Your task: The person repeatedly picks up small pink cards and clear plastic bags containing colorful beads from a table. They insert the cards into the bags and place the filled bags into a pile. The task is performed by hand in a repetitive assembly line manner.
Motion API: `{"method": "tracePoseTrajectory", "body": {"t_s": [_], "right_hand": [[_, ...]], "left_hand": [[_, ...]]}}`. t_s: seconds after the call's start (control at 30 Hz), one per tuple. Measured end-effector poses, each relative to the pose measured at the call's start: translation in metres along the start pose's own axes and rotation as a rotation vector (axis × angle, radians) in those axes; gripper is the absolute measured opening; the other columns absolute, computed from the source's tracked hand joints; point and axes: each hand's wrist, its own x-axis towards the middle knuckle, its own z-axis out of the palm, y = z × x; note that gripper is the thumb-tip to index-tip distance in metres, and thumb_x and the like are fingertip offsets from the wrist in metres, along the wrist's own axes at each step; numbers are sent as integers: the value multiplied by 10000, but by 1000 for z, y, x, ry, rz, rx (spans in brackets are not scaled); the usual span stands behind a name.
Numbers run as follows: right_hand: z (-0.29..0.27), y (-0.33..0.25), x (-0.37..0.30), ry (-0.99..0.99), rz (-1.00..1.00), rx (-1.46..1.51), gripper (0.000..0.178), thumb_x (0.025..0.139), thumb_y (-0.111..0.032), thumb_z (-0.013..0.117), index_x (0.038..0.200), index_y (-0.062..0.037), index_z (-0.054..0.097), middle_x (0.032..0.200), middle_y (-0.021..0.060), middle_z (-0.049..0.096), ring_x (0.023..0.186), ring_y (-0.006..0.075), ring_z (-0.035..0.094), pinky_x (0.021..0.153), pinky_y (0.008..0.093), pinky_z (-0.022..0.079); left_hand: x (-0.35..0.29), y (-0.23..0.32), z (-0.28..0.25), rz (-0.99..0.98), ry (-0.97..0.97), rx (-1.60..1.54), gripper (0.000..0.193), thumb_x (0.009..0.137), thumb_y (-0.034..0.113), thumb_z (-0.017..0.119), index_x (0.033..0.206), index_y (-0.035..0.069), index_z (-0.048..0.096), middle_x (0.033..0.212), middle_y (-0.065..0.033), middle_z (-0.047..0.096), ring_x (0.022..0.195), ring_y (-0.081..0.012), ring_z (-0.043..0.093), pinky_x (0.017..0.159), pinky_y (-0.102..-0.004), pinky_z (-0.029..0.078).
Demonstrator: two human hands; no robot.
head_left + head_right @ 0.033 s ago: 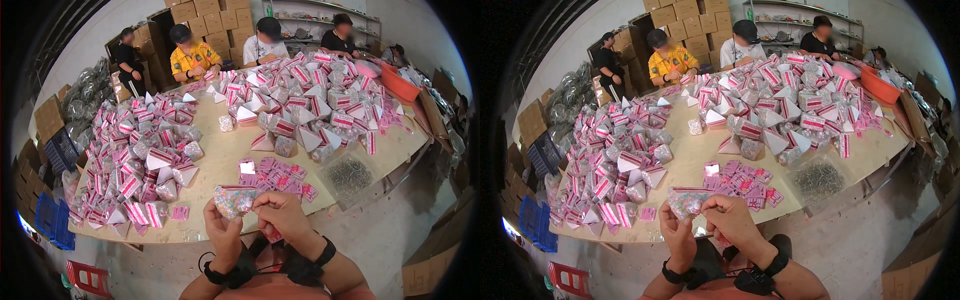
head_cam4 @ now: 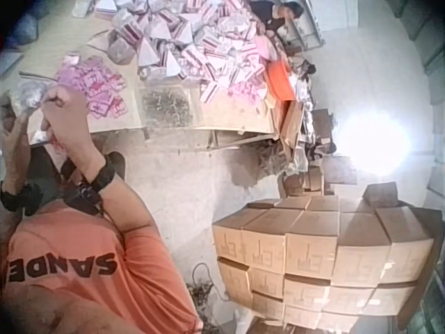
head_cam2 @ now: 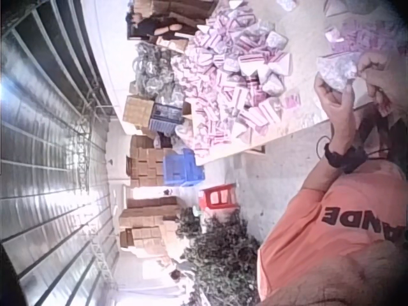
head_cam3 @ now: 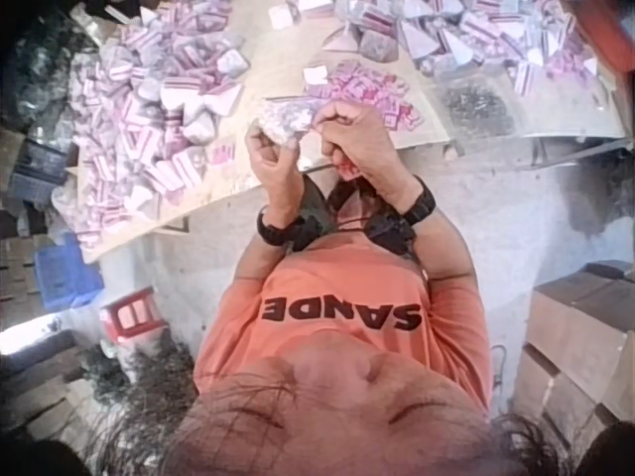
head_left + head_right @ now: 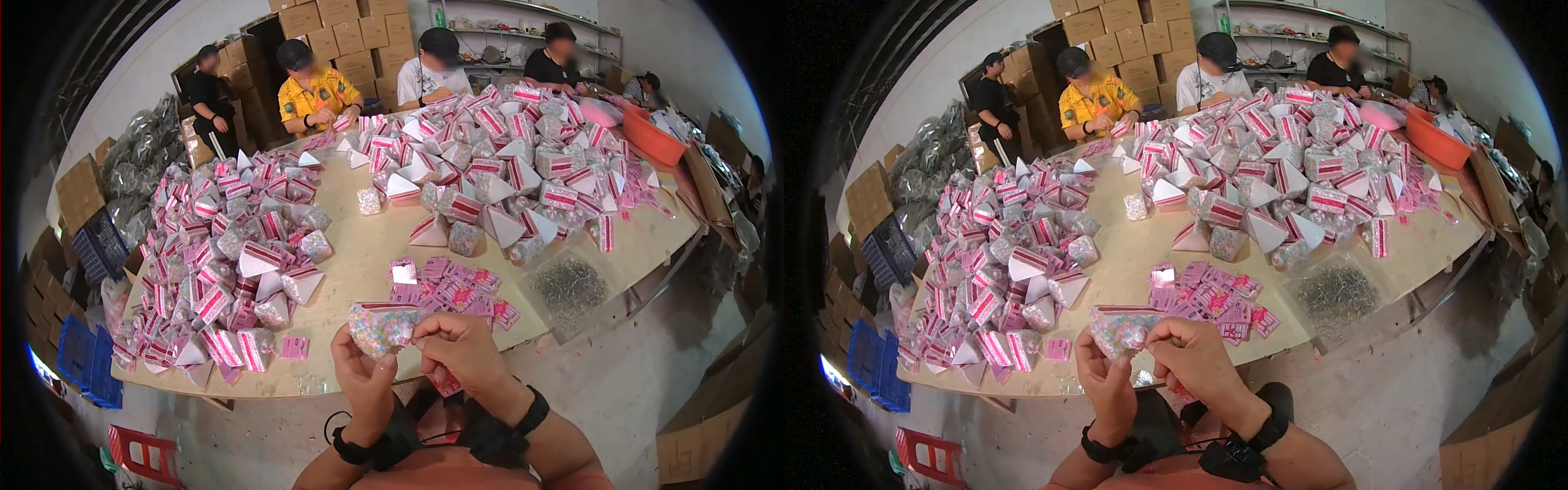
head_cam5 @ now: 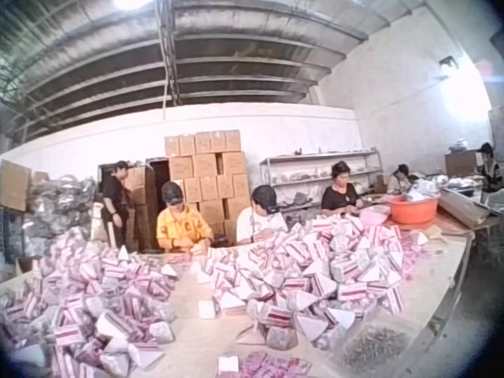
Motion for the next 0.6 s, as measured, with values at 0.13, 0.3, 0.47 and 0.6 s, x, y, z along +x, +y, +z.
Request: {"method": "tracePoseTrajectory", "body": {"t_s": [0.13, 0.3, 0.47, 0.6], "right_hand": [[-2, 0, 0, 12, 14, -42, 82, 837, -44, 588, 887, 13, 619, 587, 41, 582, 431, 63, 499, 390, 196, 392], [0, -12, -2, 7, 48, -165, 83, 837, -59, 594, 884, 5, 619, 602, 39, 582, 443, 59, 500, 396, 197, 394], [-5, -3, 3, -21, 23, -133, 85, 829, -58, 597, 886, 2, 619, 615, 38, 588, 450, 61, 509, 415, 187, 405], [-7, -5, 3, -37, 36, -106, 91, 820, -49, 600, 891, 4, 620, 620, 42, 598, 453, 66, 523, 422, 187, 407]], "left_hand": [[1, 2, -6, 30, -57, 116, 651, 741, -9, 639, 1298, -21, 304, 1214, -131, 446, 1118, -202, 480, 977, -350, 386], [5, 5, -8, 67, -100, 144, 661, 739, -10, 654, 1301, -15, 306, 1219, -121, 440, 1134, -196, 459, 990, -352, 367], [5, 5, -9, 25, -84, 146, 655, 740, -14, 651, 1299, -16, 309, 1211, -124, 444, 1126, -201, 471, 989, -354, 376], [5, 3, -9, 5, -76, 140, 645, 738, -20, 646, 1293, -19, 317, 1208, -128, 446, 1113, -203, 483, 976, -351, 393]]}}
